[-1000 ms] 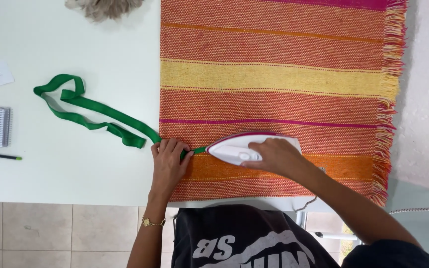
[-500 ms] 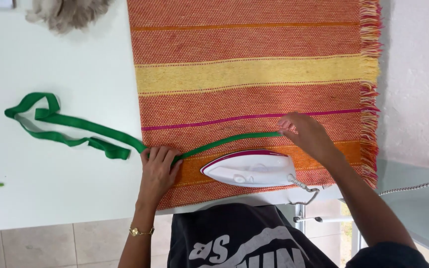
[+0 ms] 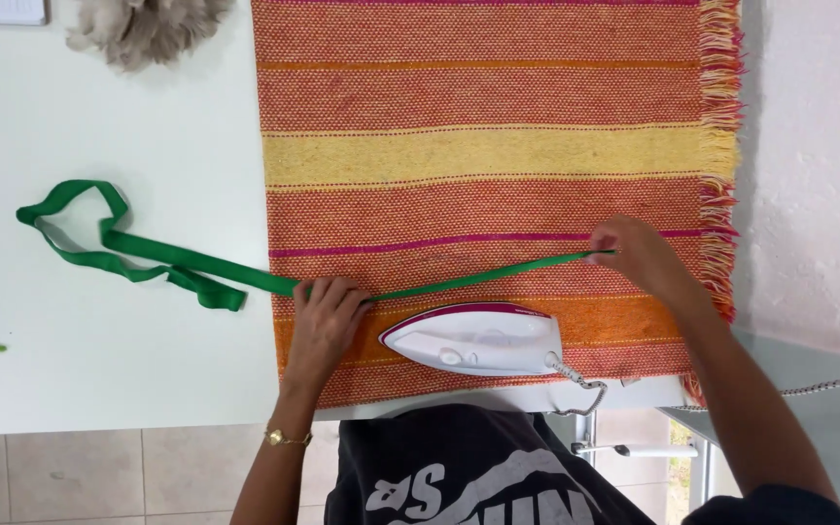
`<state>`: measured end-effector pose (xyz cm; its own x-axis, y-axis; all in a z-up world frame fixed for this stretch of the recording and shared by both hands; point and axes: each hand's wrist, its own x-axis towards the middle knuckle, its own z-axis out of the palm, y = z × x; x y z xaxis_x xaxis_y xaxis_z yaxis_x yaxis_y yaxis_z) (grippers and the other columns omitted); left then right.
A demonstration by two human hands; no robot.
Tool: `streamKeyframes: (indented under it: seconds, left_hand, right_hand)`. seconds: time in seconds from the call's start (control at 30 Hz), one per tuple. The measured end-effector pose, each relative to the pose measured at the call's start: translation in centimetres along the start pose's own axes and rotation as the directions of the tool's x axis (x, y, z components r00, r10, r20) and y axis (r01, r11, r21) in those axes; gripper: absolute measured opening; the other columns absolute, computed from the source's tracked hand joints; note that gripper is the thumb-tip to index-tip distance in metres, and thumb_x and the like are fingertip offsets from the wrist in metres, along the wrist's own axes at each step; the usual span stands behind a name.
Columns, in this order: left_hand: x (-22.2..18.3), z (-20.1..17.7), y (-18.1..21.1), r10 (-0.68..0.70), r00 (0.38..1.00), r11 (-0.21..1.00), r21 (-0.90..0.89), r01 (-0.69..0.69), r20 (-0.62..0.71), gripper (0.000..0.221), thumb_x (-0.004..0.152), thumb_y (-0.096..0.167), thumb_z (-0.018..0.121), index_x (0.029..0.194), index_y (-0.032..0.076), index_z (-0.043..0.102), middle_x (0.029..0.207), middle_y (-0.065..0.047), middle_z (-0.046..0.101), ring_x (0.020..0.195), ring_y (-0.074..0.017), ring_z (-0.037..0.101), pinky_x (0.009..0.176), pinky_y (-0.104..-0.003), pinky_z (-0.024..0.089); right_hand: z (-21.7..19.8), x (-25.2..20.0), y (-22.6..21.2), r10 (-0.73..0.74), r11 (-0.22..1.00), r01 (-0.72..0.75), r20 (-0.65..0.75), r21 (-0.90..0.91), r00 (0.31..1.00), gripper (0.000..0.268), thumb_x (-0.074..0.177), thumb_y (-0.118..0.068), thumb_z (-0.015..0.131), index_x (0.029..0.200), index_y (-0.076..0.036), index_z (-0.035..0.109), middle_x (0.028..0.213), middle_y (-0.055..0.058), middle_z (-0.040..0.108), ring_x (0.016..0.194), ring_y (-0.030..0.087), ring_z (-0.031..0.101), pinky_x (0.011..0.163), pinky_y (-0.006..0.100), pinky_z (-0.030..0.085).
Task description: The person is ironing a green piece of fabric and a long green strap on a table using a handheld iron.
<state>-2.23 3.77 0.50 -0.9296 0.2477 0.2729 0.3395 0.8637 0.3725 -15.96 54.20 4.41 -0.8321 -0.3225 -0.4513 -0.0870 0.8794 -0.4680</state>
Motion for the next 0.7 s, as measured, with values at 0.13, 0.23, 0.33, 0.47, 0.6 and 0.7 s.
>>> streamKeyframes:
  seconds: [0.13,0.23,0.33,0.47,0.6,0.7]
  left_hand:
    - [1.4,2.9,1.8,0.079,0.994,0.995,-0.053,-0.083,-0.079,0.005,0.098,0.021,0.082,0.102,0.020,0.079,0.099,0.002,0.068,0.101,-0.0183,0.065,0.100,-0.043,0.044]
    - [1.8,3.5,2.9,0.077,0.991,0.990,-0.109,-0.089,-0.109,0.010,0.097,0.020,0.084,0.107,0.021,0.081,0.095,0.003,0.069,0.097,-0.0173,0.066,0.096,-0.041,0.045]
    - [2.0,2.8,3.2,0.042,0.995,0.977,-0.204,-0.059,-0.088,0.014,0.096,0.019,0.084,0.110,0.021,0.083,0.094,0.003,0.072,0.095,-0.0172,0.067,0.093,-0.038,0.046]
    - [1.9,2.4,3.1,-0.001,1.000,0.954,-0.301,-0.002,-0.009,0.013,0.095,0.015,0.085,0.108,0.013,0.081,0.105,-0.002,0.080,0.098,-0.0240,0.062,0.086,-0.042,0.042]
    - [1.7,3.0,2.7,-0.024,1.000,0.949,-0.315,0.020,-0.008,0.017,0.093,0.014,0.087,0.110,0.013,0.085,0.101,-0.001,0.080,0.095,-0.0231,0.062,0.083,-0.041,0.043]
    - [1.8,2.5,2.8,-0.038,0.999,0.946,-0.321,0.041,0.017,0.016,0.093,0.011,0.087,0.108,0.013,0.084,0.097,-0.002,0.078,0.092,-0.0232,0.061,0.083,-0.040,0.043]
  right_hand:
    - [-2.2,-0.9,4.3,0.127,0.980,-0.129,-0.023,-0.152,0.992,0.022,0.086,-0.016,0.090,0.105,-0.007,0.083,0.100,0.020,0.076,0.101,0.041,0.077,0.092,0.050,0.060]
    - [-2.3,-1.4,6.2,0.173,0.971,-0.175,-0.024,-0.165,0.985,0.024,0.085,-0.016,0.089,0.107,-0.008,0.084,0.099,0.021,0.078,0.099,0.041,0.078,0.089,0.049,0.060]
    - [-2.1,-1.7,6.3,0.193,0.973,-0.195,-0.029,-0.120,0.981,0.024,0.087,-0.014,0.088,0.110,-0.007,0.085,0.103,0.022,0.079,0.102,0.042,0.078,0.090,0.048,0.060]
    - [-3.1,-1.0,5.1,0.378,0.925,-0.379,0.065,0.012,0.924,0.021,0.093,-0.022,0.089,0.110,-0.011,0.085,0.102,0.009,0.082,0.088,0.027,0.071,0.074,0.042,0.048]
    - [-4.0,-1.6,3.6,0.408,0.910,-0.411,0.072,0.046,0.910,0.018,0.099,-0.022,0.084,0.112,-0.010,0.086,0.106,0.009,0.084,0.092,0.028,0.074,0.079,0.042,0.050]
    - [-3.8,-1.6,4.2,0.411,0.911,-0.412,0.042,0.023,0.911,0.022,0.097,-0.024,0.085,0.115,-0.010,0.087,0.107,0.009,0.086,0.097,0.027,0.077,0.084,0.041,0.053]
